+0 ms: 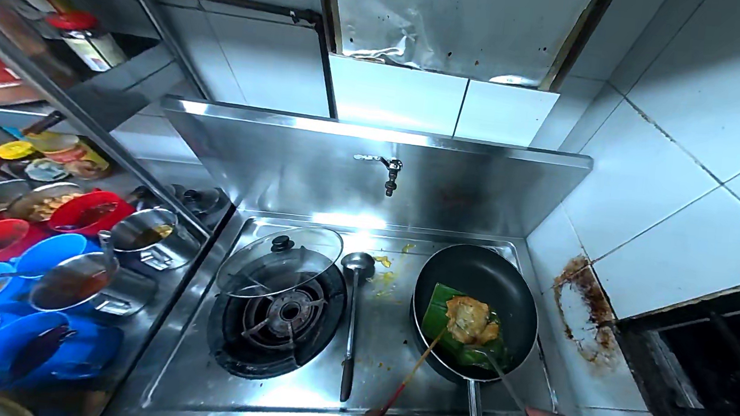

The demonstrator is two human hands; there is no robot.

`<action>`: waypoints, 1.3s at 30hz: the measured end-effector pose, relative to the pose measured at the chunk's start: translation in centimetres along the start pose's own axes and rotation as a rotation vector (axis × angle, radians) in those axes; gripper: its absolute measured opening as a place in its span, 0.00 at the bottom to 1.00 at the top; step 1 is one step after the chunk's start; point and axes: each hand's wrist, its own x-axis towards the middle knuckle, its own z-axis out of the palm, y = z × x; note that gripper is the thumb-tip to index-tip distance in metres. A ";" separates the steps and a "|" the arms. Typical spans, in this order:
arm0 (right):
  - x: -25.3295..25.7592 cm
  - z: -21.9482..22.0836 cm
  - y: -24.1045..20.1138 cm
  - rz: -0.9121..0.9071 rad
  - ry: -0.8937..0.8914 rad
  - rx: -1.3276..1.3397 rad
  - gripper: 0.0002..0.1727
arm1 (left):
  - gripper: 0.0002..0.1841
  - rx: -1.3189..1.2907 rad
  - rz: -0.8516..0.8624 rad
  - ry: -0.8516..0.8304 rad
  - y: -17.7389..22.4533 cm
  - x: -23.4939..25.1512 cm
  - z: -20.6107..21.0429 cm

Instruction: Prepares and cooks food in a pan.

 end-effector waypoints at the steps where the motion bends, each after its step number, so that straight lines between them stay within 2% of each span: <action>1: 0.2 0.3 -0.1 0.010 0.029 0.006 0.21 | 0.24 -0.007 0.003 0.006 -0.2 -0.1 0.0; 5: 0.8 0.6 -0.2 0.024 0.132 0.036 0.21 | 0.24 -0.022 0.002 0.002 -0.5 -0.4 -0.1; 10: 1.5 -1.8 -1.6 -0.048 0.296 0.073 0.21 | 0.24 0.011 0.006 -0.028 0.4 0.5 1.0; 15: 7.7 -6.3 -5.2 -0.029 0.288 -0.025 0.20 | 0.22 0.075 -0.051 -0.079 3.7 3.4 2.7; 19: 10.3 -7.6 -5.5 -0.071 0.255 -0.137 0.18 | 0.20 0.085 -0.092 -0.117 4.5 4.7 3.2; 34: 7.6 -8.2 -3.4 -0.088 0.154 -0.188 0.20 | 0.24 0.036 -0.096 -0.111 3.1 5.6 4.8; 36: 6.6 -7.7 -2.6 -0.081 0.192 -0.176 0.20 | 0.24 0.034 -0.087 -0.110 2.9 4.7 4.3; 39: 3.9 -5.1 0.2 -0.119 0.357 -0.040 0.20 | 0.24 0.006 -0.036 -0.040 2.0 1.6 2.6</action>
